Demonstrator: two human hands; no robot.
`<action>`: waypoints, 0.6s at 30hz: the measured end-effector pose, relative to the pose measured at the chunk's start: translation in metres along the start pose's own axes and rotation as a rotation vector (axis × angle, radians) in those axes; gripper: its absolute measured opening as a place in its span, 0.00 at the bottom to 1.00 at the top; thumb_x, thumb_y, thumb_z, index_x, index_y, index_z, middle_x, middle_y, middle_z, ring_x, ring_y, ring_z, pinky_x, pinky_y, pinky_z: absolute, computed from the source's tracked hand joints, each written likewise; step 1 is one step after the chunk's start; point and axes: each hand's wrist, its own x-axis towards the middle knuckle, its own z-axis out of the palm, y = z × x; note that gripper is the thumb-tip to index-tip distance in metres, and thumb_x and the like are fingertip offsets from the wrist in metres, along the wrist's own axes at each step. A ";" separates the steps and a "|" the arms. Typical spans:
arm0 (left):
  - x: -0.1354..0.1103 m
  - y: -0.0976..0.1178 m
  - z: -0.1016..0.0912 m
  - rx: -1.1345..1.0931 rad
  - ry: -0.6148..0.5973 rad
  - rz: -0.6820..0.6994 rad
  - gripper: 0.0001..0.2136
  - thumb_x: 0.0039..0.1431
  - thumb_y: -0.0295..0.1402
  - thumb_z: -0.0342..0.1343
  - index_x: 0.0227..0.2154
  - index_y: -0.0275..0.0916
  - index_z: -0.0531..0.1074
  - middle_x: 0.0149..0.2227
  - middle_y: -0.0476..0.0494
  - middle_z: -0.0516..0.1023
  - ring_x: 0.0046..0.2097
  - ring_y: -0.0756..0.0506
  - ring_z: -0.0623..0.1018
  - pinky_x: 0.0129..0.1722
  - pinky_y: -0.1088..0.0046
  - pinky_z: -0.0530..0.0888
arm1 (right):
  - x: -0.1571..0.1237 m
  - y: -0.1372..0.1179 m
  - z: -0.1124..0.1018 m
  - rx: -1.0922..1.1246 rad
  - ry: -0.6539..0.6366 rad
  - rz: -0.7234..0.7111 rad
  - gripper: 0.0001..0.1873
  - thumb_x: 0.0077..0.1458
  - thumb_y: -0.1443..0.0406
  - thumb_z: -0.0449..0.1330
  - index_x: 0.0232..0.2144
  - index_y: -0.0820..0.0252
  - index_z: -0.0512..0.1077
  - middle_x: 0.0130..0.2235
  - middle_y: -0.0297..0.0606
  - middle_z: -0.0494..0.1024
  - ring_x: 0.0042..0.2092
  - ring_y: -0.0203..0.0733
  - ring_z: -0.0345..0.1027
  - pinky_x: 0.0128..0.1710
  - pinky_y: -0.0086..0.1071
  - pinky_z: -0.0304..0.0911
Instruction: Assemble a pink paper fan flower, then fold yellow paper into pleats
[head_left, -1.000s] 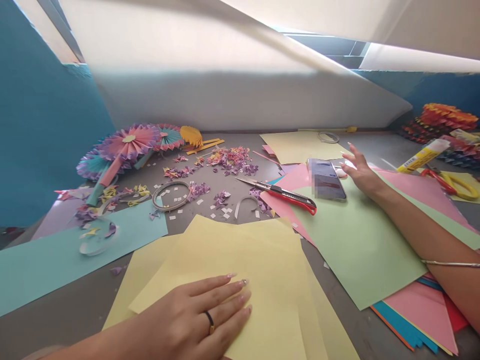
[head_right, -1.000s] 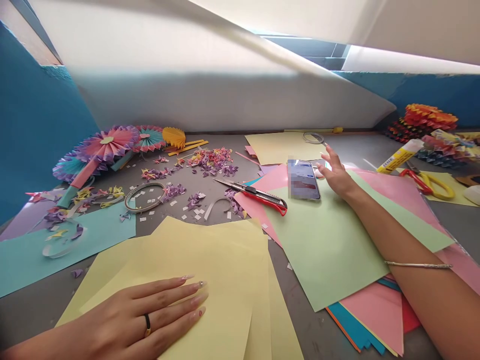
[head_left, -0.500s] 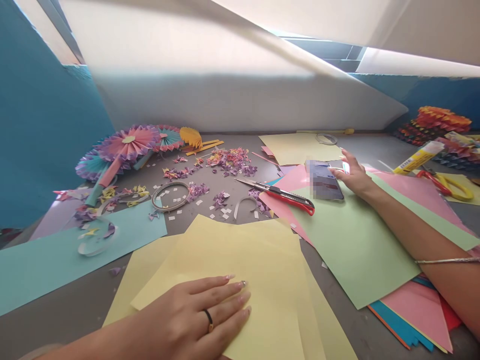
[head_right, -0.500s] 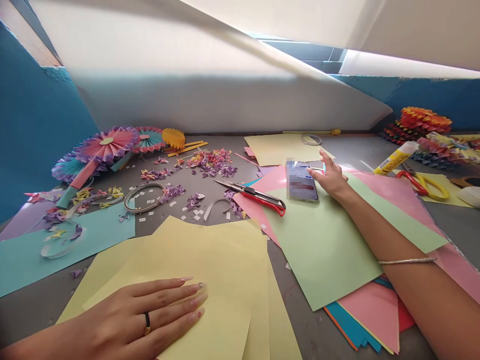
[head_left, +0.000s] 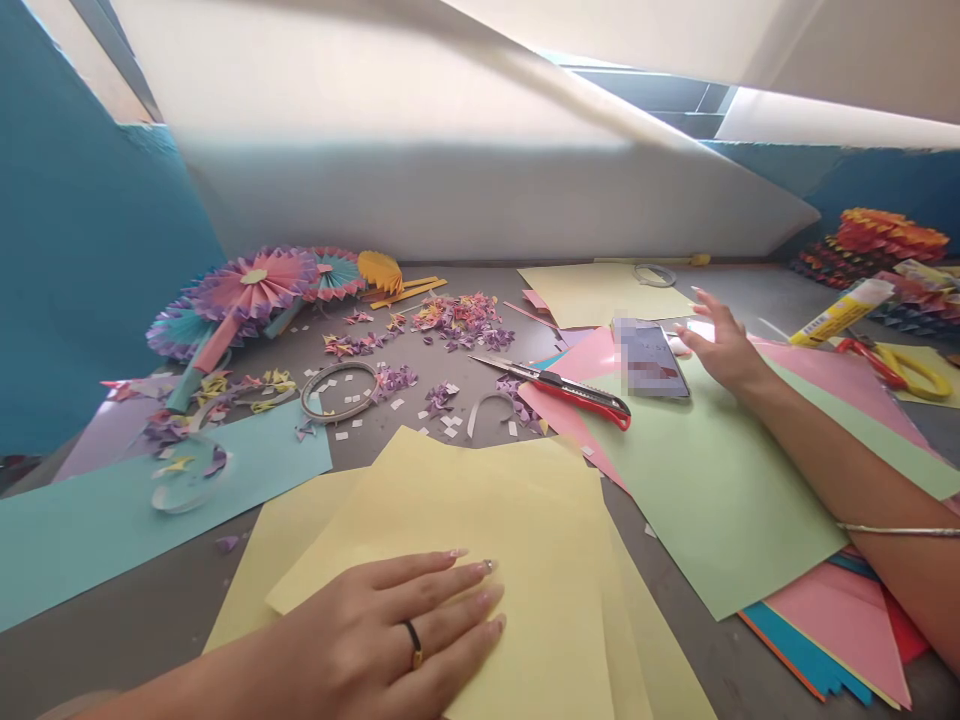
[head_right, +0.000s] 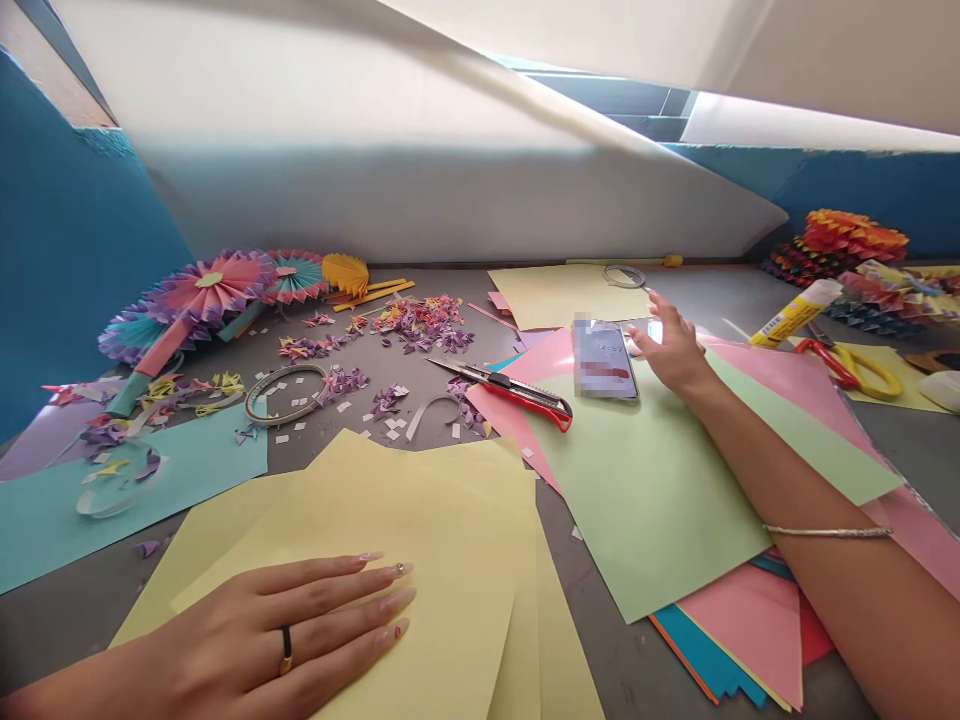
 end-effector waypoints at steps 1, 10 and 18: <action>0.000 -0.001 -0.001 0.003 0.006 0.004 0.17 0.70 0.35 0.46 0.53 0.32 0.73 0.57 0.43 0.73 0.59 0.46 0.72 0.64 0.70 0.62 | -0.003 -0.007 -0.005 0.046 -0.009 0.002 0.21 0.63 0.58 0.56 0.57 0.55 0.65 0.59 0.45 0.66 0.55 0.48 0.65 0.54 0.49 0.64; -0.010 -0.002 0.009 -0.126 0.280 -0.113 0.20 0.73 0.32 0.33 0.55 0.39 0.68 0.57 0.46 0.75 0.64 0.50 0.66 0.63 0.72 0.63 | -0.078 -0.126 -0.034 0.557 -1.154 -0.283 0.29 0.64 0.49 0.49 0.64 0.47 0.58 0.35 0.36 0.76 0.34 0.39 0.71 0.37 0.37 0.70; -0.019 -0.013 0.016 -0.398 0.507 -0.418 0.18 0.72 0.35 0.38 0.56 0.42 0.68 0.54 0.44 0.75 0.54 0.45 0.74 0.54 0.71 0.72 | -0.116 -0.151 -0.016 0.979 -1.449 0.052 0.23 0.67 0.57 0.46 0.62 0.48 0.58 0.31 0.33 0.77 0.31 0.39 0.73 0.35 0.35 0.69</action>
